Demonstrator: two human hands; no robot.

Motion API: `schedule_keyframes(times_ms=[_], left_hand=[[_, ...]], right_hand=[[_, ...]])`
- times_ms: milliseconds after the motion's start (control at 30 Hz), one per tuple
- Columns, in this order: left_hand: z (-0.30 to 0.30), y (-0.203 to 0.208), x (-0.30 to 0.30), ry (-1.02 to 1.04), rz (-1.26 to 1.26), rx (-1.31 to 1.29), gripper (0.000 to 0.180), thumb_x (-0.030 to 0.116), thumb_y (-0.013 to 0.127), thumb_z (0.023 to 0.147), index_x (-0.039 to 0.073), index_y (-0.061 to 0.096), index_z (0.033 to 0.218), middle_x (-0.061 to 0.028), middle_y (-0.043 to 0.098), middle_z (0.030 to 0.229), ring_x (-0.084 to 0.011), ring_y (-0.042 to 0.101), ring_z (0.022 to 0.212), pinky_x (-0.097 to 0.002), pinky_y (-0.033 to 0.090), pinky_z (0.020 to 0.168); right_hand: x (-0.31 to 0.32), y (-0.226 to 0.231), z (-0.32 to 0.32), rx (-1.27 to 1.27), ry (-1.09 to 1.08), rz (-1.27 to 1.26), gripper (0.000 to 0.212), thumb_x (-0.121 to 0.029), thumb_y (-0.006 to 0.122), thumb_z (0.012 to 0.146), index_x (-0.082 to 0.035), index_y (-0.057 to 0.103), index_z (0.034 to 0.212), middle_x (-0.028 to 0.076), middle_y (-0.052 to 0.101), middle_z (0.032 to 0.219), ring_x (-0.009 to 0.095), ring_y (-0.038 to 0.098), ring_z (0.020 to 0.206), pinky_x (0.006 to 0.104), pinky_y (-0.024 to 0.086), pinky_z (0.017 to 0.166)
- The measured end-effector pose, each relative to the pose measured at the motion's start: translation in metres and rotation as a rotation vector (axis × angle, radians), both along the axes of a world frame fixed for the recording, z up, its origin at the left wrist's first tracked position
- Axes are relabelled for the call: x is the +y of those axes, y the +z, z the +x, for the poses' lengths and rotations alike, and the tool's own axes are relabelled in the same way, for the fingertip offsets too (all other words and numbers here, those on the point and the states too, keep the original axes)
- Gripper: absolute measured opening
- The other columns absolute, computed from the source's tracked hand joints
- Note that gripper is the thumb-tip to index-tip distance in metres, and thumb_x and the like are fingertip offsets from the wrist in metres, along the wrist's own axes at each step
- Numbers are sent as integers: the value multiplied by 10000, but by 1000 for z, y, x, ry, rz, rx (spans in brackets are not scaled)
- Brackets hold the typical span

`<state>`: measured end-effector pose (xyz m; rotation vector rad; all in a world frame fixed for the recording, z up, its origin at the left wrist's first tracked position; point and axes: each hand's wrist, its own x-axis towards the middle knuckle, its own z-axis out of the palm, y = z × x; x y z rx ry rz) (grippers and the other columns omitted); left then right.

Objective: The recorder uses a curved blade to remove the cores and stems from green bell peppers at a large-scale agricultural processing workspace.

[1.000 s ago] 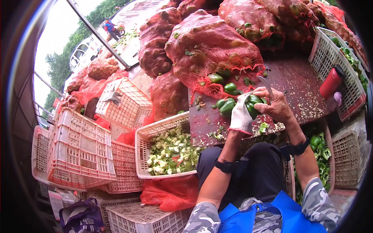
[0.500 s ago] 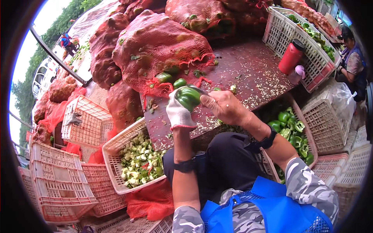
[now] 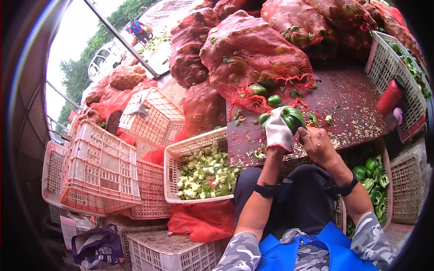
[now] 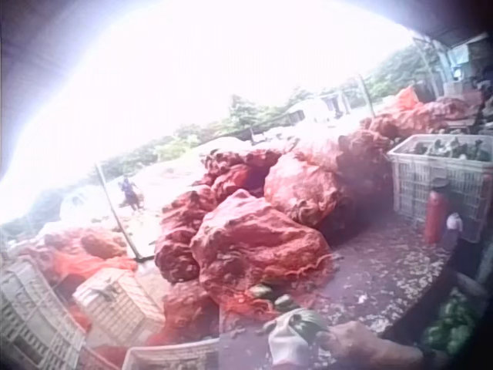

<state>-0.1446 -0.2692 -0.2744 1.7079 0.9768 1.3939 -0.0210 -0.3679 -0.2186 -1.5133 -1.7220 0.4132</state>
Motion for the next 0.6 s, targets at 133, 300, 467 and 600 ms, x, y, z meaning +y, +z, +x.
schedule_keyframes(times_ms=[133, 300, 467, 600], left_hand=[[10, -11, 11, -92, -297, -344, 265, 162, 474, 982, 78, 606, 1196, -96, 662, 1077, -166, 658, 882, -317, 539, 786], [7, -16, 16, -81, -437, -398, 264, 211, 440, 1010, 90, 629, 1148, -94, 655, 1084, -176, 660, 880, -327, 543, 769], [11, 28, 1, -23, -706, -709, 305, 287, 460, 1016, 89, 593, 1205, -91, 648, 1094, -207, 660, 911, -341, 557, 776], [-11, 37, 6, -227, -734, -956, 353, 313, 404, 1031, 96, 559, 1262, -97, 645, 1113, -232, 669, 914, -373, 586, 713]], right_hand=[[8, 2, 0, 30, -20, 4, 479, -350, 428, 1038, 4, 574, 751, 226, 577, 669, 451, 586, 665, 509, 438, 592], [6, -6, -1, -38, 0, 70, 467, -360, 426, 1038, -7, 565, 766, 224, 582, 678, 445, 589, 664, 512, 436, 585], [3, -39, 11, -130, 14, 152, 421, -334, 443, 1029, -15, 568, 783, 205, 570, 681, 431, 575, 642, 507, 431, 568], [-7, -59, 40, -176, 52, 17, 419, -326, 455, 1025, -14, 573, 771, 167, 568, 660, 382, 580, 613, 489, 435, 561]])
